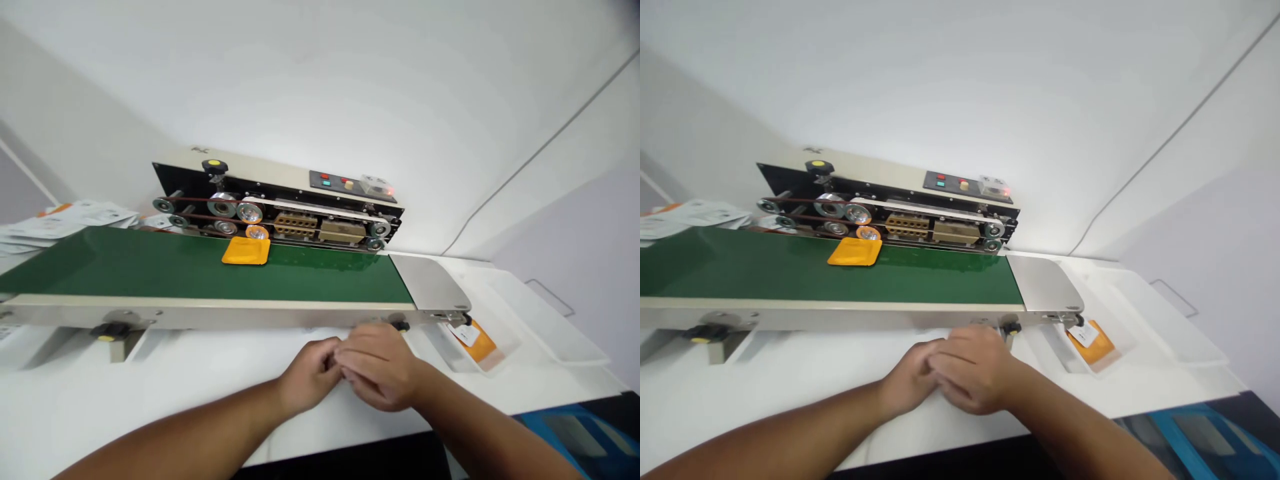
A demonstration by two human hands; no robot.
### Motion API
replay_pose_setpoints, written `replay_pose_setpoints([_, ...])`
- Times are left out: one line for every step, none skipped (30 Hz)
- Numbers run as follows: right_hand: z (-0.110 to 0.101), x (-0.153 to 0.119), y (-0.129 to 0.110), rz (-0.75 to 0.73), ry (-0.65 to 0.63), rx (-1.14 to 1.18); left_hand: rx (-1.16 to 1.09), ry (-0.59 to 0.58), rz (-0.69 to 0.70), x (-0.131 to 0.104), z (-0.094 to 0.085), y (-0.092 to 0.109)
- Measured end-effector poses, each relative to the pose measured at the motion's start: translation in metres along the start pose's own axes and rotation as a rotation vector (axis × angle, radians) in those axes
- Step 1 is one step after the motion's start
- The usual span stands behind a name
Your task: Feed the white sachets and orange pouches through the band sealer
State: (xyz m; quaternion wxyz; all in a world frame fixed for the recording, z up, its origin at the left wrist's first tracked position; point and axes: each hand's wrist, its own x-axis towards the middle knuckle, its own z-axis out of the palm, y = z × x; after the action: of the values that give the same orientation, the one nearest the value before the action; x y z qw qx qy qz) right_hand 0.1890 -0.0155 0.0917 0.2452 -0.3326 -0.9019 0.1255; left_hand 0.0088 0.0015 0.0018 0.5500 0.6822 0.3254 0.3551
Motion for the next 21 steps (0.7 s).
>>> replay_pose_setpoints([0.002,-0.019,0.007,-0.014,0.012,-0.030,-0.007,-0.001,-0.005,0.000,0.000,0.000])
replay_pose_setpoints([0.006,-0.037,0.015,0.004,0.029,-0.063,-0.011,-0.003,-0.013,0.001,0.000,0.000])
replay_pose_setpoints([0.011,-0.053,0.022,0.048,0.057,-0.091,-0.011,-0.005,-0.021,0.001,0.000,0.001])
replay_pose_setpoints([0.016,-0.067,0.029,0.102,0.080,-0.118,-0.009,-0.002,-0.027,0.001,0.000,0.001])
replay_pose_setpoints([0.023,-0.078,0.035,0.160,0.090,-0.143,-0.002,0.001,-0.030,0.002,0.000,0.001])
replay_pose_setpoints([0.031,-0.088,0.039,0.214,0.093,-0.167,0.008,0.001,-0.031,0.003,-0.001,0.001])
replay_pose_setpoints([0.039,-0.095,0.043,0.264,0.090,-0.187,0.018,0.005,-0.033,0.003,-0.001,0.001])
replay_pose_setpoints([0.047,-0.099,0.045,0.309,0.082,-0.203,0.030,0.008,-0.036,0.004,-0.002,0.001])
replay_pose_setpoints([0.055,-0.102,0.046,0.349,0.076,-0.213,0.040,0.007,-0.041,0.005,-0.002,0.001])
replay_pose_setpoints([0.063,-0.102,0.046,0.381,0.068,-0.219,0.046,0.010,-0.045,0.006,-0.003,0.001])
replay_pose_setpoints([0.069,-0.101,0.045,0.404,0.057,-0.220,0.052,0.013,-0.048,0.006,-0.003,0.002])
replay_pose_setpoints([0.075,-0.098,0.044,0.420,0.042,-0.218,0.056,0.015,-0.051,0.007,-0.003,0.002])
replay_pose_setpoints([0.079,-0.094,0.042,0.430,0.030,-0.213,0.059,0.017,-0.052,0.007,-0.004,0.002])
replay_pose_setpoints([0.083,-0.090,0.041,0.437,0.022,-0.207,0.062,0.019,-0.051,0.007,-0.004,0.002])
replay_pose_setpoints([0.085,-0.085,0.040,0.442,0.022,-0.200,0.066,0.019,-0.047,0.007,-0.004,0.002])
replay_pose_setpoints([0.086,-0.082,0.039,0.445,0.027,-0.190,0.072,0.018,-0.042,0.007,-0.004,0.002])
replay_pose_setpoints([0.087,-0.079,0.039,0.447,0.038,-0.180,0.080,0.016,-0.037,0.006,-0.004,0.002])
replay_pose_setpoints([0.088,-0.077,0.039,0.447,0.051,-0.173,0.088,0.012,-0.032,0.006,-0.004,0.002])
replay_pose_setpoints([0.089,-0.076,0.040,0.449,0.063,-0.170,0.099,0.008,-0.028,0.005,-0.004,0.002])
replay_pose_setpoints([0.089,-0.076,0.040,0.456,0.076,-0.173,0.107,0.000,-0.028,0.004,-0.004,0.002])
replay_pose_setpoints([0.090,-0.076,0.041,0.468,0.087,-0.185,0.108,-0.011,-0.026,0.003,-0.004,0.002])
